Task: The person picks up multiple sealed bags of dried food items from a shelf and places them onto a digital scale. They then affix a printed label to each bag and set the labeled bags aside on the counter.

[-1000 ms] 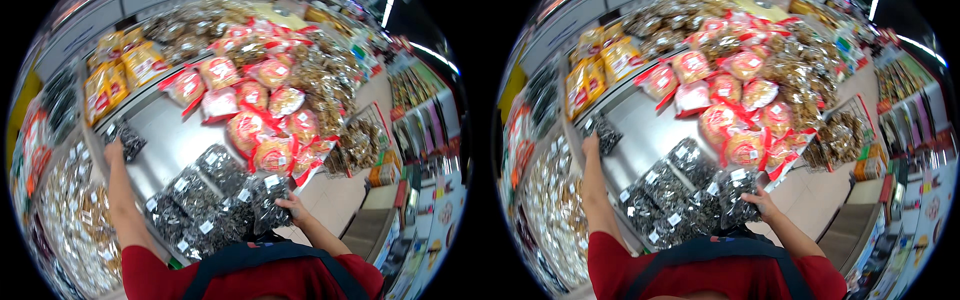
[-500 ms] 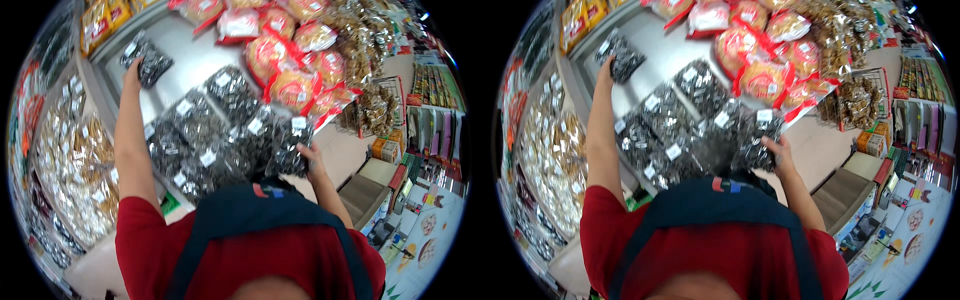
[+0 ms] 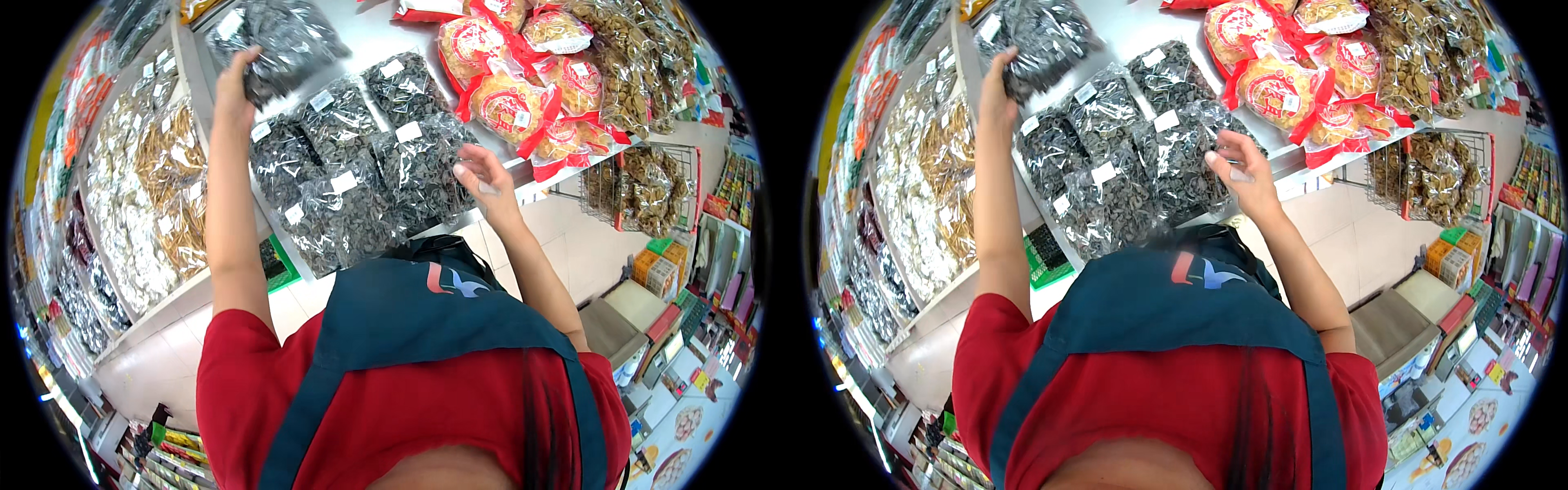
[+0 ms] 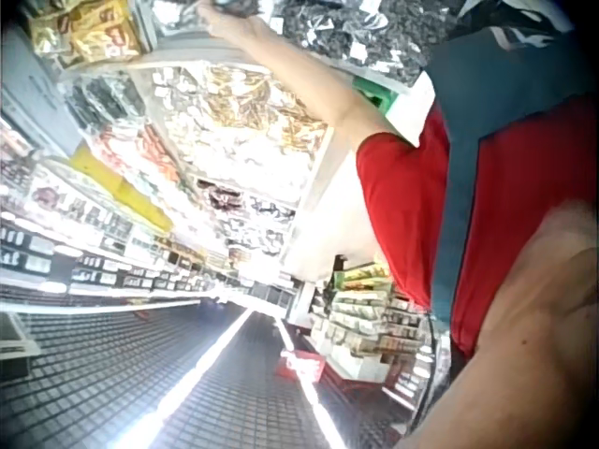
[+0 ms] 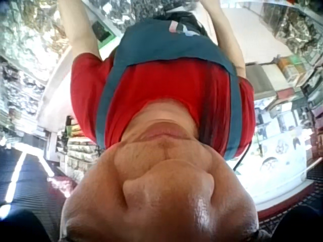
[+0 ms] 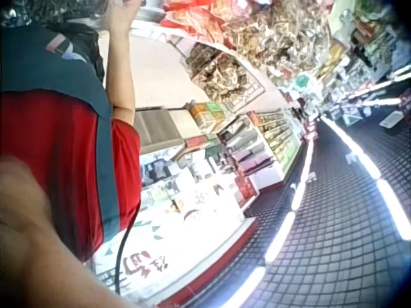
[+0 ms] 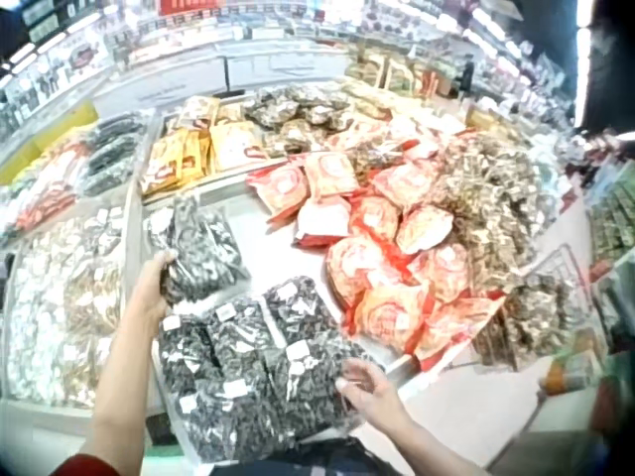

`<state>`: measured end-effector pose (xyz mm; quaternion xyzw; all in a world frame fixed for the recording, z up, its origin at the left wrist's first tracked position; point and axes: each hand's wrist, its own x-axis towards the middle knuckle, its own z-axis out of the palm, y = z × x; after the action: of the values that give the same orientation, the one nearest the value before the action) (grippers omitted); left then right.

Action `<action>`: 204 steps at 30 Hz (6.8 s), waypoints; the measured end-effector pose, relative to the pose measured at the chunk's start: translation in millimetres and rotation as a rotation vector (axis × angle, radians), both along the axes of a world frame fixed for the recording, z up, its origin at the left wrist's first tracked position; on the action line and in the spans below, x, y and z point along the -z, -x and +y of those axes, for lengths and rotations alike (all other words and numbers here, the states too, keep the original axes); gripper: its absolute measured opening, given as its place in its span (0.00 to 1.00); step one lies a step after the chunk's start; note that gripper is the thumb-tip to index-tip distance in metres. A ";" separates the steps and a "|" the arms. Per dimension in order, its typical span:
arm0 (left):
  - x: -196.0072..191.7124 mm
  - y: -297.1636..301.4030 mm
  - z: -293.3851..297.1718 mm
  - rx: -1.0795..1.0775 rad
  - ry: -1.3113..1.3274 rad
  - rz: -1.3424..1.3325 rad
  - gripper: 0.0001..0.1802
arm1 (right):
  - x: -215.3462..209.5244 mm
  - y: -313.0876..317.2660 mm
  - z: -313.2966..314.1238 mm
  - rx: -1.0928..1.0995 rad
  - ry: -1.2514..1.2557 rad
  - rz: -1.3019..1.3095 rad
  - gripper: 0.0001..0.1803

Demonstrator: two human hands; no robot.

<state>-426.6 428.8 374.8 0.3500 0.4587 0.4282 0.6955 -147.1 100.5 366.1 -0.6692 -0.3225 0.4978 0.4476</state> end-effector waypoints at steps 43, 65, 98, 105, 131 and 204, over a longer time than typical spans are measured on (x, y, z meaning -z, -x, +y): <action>-3.7 -239.5 -328.7 0.441 -1.208 1.040 0.29 | 9.0 -171.4 -274.7 0.211 -0.027 -0.353 0.11; -46.4 -559.1 -88.4 0.057 -0.713 0.826 0.36 | -45.3 -371.8 -147.9 0.434 -0.233 -0.233 0.25; -103.4 -494.6 87.1 0.343 -0.681 0.324 0.37 | -31.2 -384.5 -50.3 0.565 -0.068 -0.412 0.17; -63.0 -511.6 -74.8 0.759 -0.178 -0.154 0.35 | -18.5 -490.5 -1.4 0.809 -0.102 -0.388 0.34; -33.9 -541.1 -179.8 0.699 0.132 -0.352 0.49 | -51.9 -468.4 105.4 0.436 -0.046 -0.730 0.40; -47.4 -884.6 -1596.8 2.655 0.675 -0.278 0.45 | -49.5 -471.5 -1443.0 2.191 0.581 -0.741 0.32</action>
<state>458.1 -1168.0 422.3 0.2918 -0.2084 -0.6511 0.6690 324.3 -1342.6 415.6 -0.7675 0.4358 -0.3186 0.3458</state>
